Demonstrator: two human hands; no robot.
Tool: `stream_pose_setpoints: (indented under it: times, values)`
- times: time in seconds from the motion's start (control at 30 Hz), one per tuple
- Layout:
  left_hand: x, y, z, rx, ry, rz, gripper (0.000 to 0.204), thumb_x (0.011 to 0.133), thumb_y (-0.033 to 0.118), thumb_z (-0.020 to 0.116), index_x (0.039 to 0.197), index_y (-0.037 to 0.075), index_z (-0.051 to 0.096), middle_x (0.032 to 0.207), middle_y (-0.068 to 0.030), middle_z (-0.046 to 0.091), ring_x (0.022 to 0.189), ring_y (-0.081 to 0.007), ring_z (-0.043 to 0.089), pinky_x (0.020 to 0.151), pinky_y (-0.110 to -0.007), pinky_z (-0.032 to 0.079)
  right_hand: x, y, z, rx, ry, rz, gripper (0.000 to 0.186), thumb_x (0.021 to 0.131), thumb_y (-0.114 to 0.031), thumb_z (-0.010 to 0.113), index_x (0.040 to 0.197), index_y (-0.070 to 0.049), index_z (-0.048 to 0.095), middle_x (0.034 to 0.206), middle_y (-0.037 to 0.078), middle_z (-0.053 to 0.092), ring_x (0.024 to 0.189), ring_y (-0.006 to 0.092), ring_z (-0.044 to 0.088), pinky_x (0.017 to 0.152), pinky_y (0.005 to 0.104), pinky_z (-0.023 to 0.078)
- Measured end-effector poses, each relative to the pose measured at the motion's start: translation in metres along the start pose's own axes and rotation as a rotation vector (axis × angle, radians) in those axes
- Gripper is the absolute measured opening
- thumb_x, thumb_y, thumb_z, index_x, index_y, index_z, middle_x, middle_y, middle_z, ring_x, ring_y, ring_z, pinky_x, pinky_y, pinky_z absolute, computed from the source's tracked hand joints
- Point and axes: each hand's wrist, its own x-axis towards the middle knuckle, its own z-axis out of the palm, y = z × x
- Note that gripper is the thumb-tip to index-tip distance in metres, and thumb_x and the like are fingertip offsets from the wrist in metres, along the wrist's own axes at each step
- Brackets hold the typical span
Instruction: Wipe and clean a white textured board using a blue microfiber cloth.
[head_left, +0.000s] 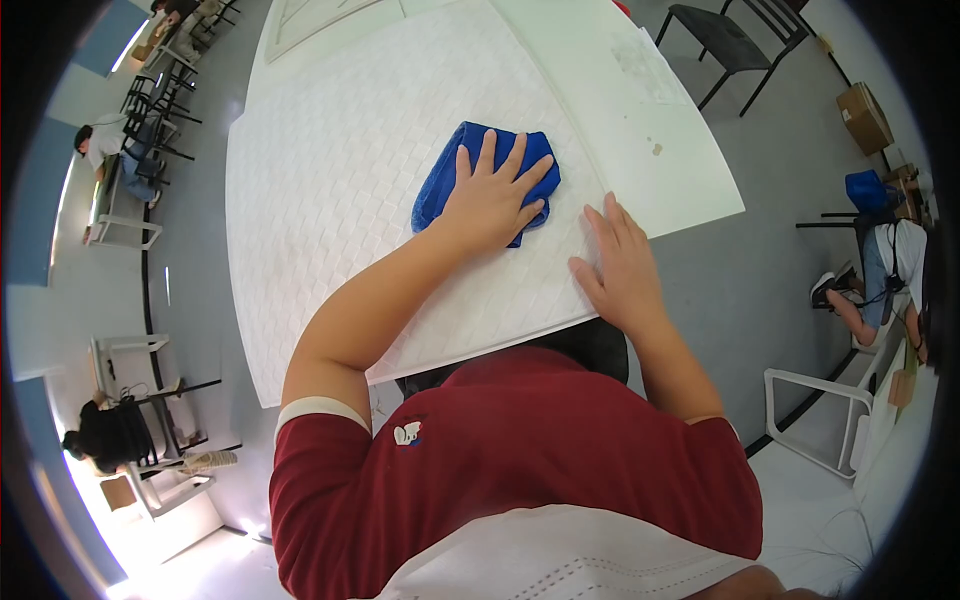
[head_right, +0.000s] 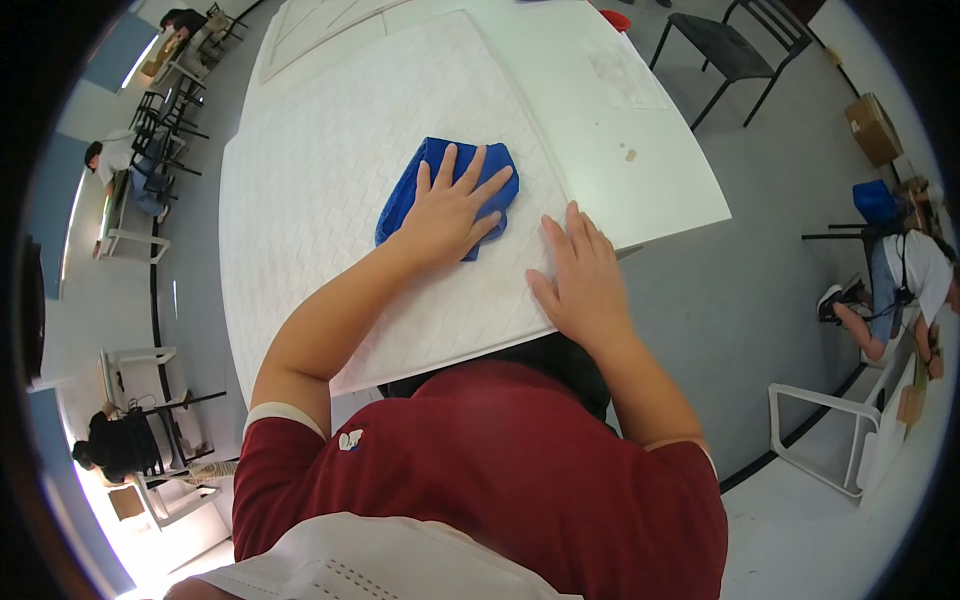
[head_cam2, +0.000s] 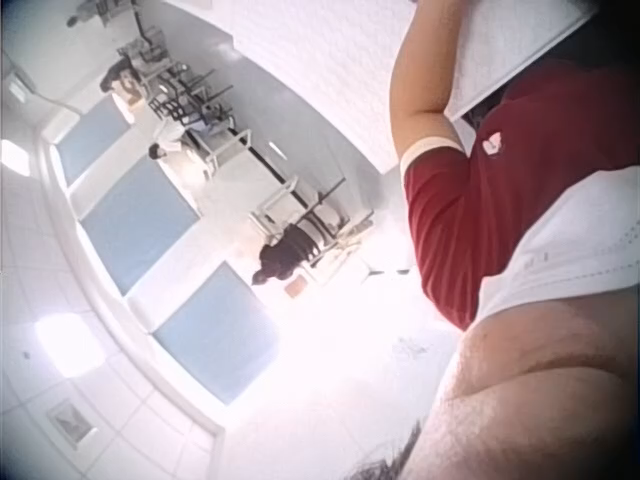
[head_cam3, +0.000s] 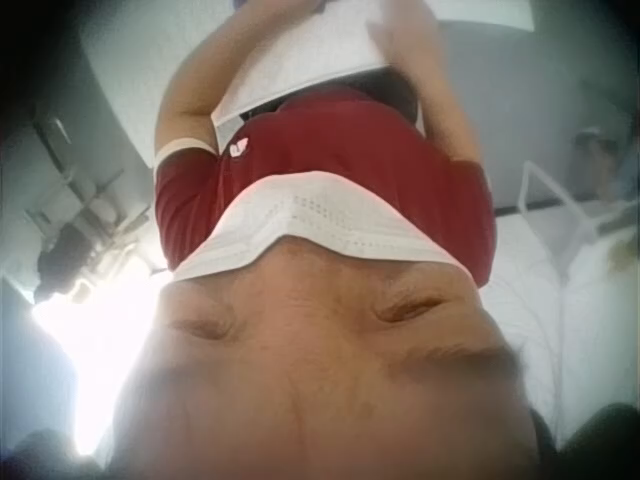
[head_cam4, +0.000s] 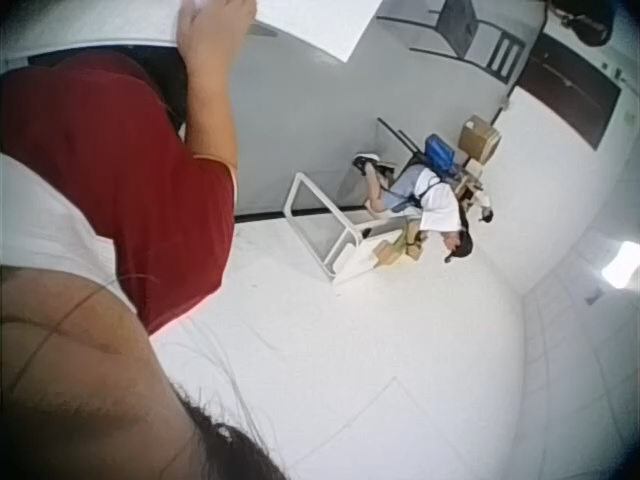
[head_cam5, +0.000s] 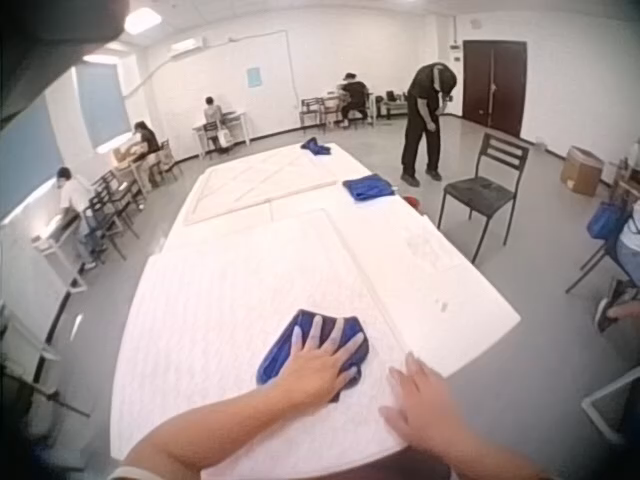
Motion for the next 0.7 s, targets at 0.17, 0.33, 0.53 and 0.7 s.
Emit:
stream_pose_setpoints:
  times: [0.17, 0.33, 0.53, 0.7]
  values:
    - [0.003, 0.003, -0.002, 0.015, -0.004, 0.014, 0.055, 0.092, 0.034, 0.047, 0.143, 0.021, 0.03, 0.151, -0.0138, 0.017, 0.137, -0.0435, 0.011, 0.107, -0.061, 0.012, -0.002, 0.002, 0.0, 0.021, 0.021, -0.002, 0.063, 0.078, -0.025, 0.063, 0.131, 0.0, 0.04, 0.137, 0.029, 0.033, 0.123, 0.0426, 0.036, 0.102, 0.0476, 0.029]
    - [0.003, -0.001, 0.003, 0.032, 0.04, 0.001, 0.055, 0.092, 0.034, 0.047, 0.143, 0.021, 0.03, 0.151, -0.0132, 0.019, 0.137, -0.0425, 0.013, 0.107, -0.06, 0.013, 0.001, 0.002, 0.002, 0.029, 0.014, -0.002, 0.063, 0.079, -0.025, 0.063, 0.132, 0.001, 0.039, 0.137, 0.029, 0.034, 0.123, 0.043, 0.036, 0.103, 0.0475, 0.029]
    - [-0.001, -0.003, 0.011, -0.026, 0.127, -0.041, 0.057, 0.091, 0.035, 0.049, 0.142, 0.02, 0.031, 0.149, -0.0123, 0.024, 0.136, -0.0411, 0.017, 0.107, -0.06, 0.014, -0.003, 0.007, 0.004, 0.039, 0.023, -0.005, 0.061, 0.081, -0.023, 0.061, 0.132, 0.001, 0.038, 0.137, 0.028, 0.035, 0.125, 0.0422, 0.036, 0.104, 0.0464, 0.029]
    - [-0.048, -0.042, -0.003, 0.022, 0.062, -0.17, 0.056, 0.09, 0.032, 0.051, 0.142, 0.023, 0.032, 0.15, -0.0114, 0.023, 0.138, -0.0386, 0.015, 0.108, -0.057, 0.013, -0.004, 0.006, 0.008, 0.058, -0.004, 0.011, 0.06, 0.082, -0.023, 0.061, 0.133, 0.0, 0.038, 0.138, 0.027, 0.035, 0.126, 0.0409, 0.035, 0.104, 0.0453, 0.028]
